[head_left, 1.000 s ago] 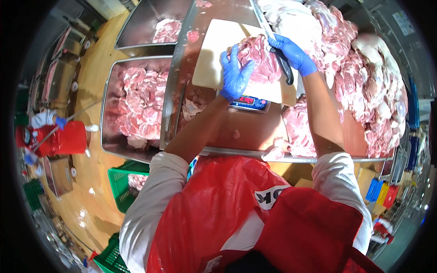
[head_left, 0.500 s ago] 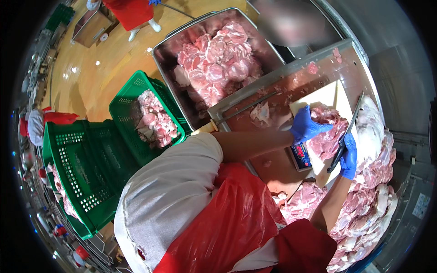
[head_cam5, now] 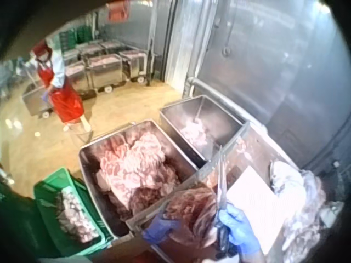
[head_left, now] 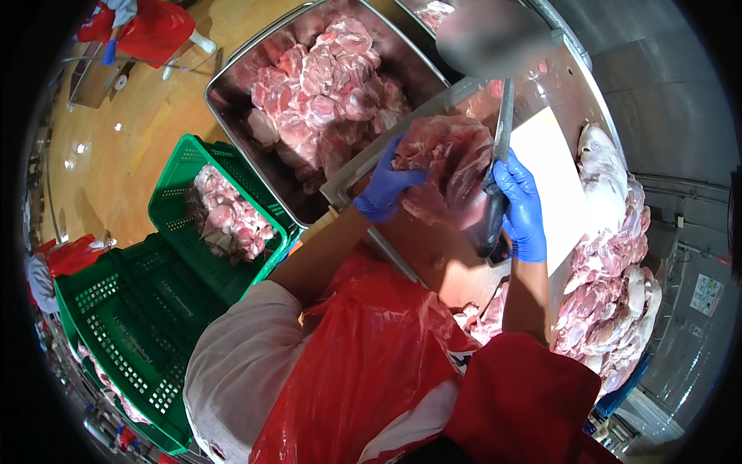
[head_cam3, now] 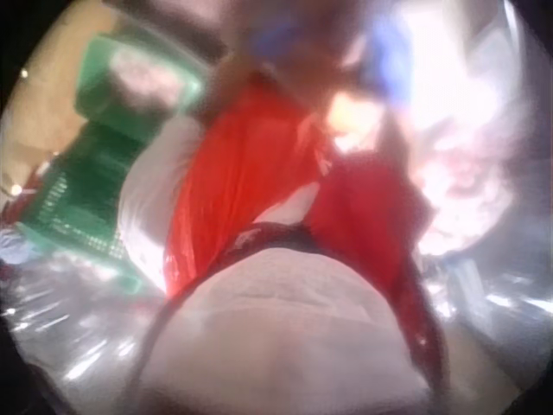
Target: The person cuts raw meat into smaller pieces using a knife on a cutting board. They repeatedly trim and separate portions, placing the cut pieces into a metal tray. The person also uses a digital scale to weigh portions during the process.
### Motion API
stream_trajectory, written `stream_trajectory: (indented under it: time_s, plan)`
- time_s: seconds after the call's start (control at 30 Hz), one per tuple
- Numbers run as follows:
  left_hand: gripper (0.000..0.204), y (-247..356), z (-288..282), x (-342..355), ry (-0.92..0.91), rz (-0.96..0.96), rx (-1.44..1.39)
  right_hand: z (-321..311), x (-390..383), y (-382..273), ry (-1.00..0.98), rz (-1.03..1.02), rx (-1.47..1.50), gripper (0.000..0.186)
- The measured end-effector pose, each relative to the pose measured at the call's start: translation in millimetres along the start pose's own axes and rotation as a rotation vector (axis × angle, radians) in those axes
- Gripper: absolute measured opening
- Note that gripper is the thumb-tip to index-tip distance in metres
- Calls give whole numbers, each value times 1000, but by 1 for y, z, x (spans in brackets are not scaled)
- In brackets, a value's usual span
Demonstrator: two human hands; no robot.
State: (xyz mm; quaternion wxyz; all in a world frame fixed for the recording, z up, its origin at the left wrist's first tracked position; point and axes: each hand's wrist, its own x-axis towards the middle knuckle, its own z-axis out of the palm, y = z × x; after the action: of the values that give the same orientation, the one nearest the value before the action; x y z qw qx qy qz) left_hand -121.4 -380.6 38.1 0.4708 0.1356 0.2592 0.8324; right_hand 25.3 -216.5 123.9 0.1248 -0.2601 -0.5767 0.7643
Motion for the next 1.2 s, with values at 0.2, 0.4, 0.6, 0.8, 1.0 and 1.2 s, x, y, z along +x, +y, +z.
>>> stream_trajectory:
  time_s: [0.2,0.4,0.6,0.8,1.0,1.2]
  plan:
    - [84,96,-31,41,95,117,289,75,72,-33,-23,-112,-17,30]
    - [85,192,-167,106,641,669,1332,49,170,-17,-14,-245,-201,28]
    - [38,196,-265,-40,814,482,1333,7,-49,16,59,98,-2,38]
    - [17,81,-165,-5,281,15,1112,-90,-265,65,623,144,197,46]
    - [39,-65,40,0,-772,-665,1179,-157,-396,45,1205,-170,102,39]
    - [86,-227,89,-80,-1030,-809,1387,-172,-544,153,1557,22,98,35]
